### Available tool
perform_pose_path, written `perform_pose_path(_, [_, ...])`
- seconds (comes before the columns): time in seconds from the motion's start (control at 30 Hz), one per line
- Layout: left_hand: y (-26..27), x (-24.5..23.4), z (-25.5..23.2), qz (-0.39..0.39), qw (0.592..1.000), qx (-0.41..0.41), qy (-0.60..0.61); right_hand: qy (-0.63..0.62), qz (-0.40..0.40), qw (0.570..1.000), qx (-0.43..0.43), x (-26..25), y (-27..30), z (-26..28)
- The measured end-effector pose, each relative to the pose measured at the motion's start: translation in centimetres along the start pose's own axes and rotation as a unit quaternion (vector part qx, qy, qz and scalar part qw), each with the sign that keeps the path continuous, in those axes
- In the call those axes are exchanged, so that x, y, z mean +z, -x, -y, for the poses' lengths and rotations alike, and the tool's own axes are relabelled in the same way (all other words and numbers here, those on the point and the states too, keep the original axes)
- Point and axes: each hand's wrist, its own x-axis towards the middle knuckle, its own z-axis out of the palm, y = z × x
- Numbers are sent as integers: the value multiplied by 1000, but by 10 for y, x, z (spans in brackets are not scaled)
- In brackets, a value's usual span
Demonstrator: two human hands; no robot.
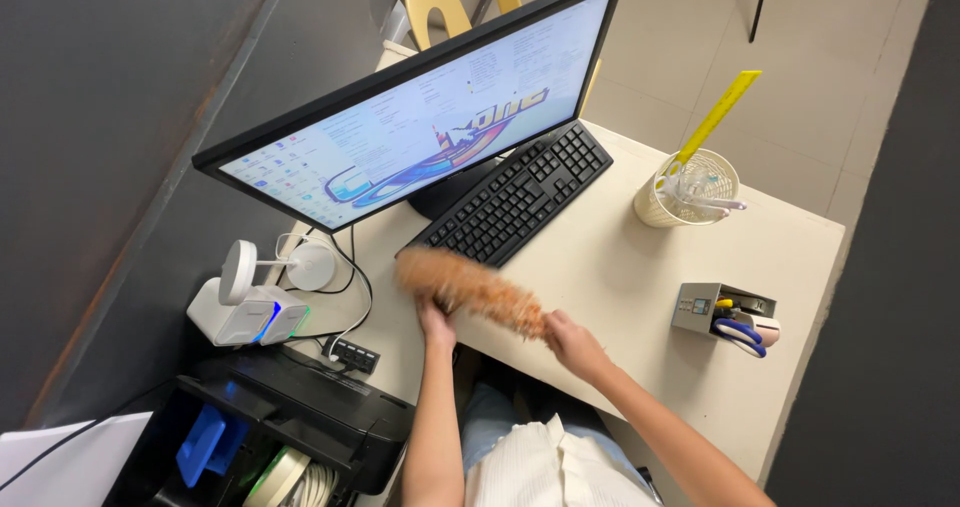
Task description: The person uses a fluffy duster to clean dust from a desk, keyboard, monitor, and wall-mounted cables. They move a pen holder and a small figurine to clean underneath them, then dust the monitor screen and the area behind it. Finally, they dust the blue cables running along the wall above the desk.
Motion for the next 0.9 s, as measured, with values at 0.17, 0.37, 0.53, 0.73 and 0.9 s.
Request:
perform_pose_path(0.17, [36, -7, -21, 42, 998, 50, -2, -39, -170, 962, 210, 31, -3, -48])
perform_pose_path(0.37, [35, -47, -20, -70, 996, -24, -48, 12, 47, 999, -7, 0, 7, -7])
perform_pose_path(0.53, [49, -54, -41, -37, 998, 55, -14, 29, -168, 985, 2, 14, -12, -97])
perform_pose_path(0.73, [49, -49, -44, -62, 996, 54, -18, -117, -206, 929, 283, 5, -17, -64])
perform_pose_path(0.9, [9, -92, -13, -4, 997, 32, 71, 64, 164, 984, -15, 5, 21, -42])
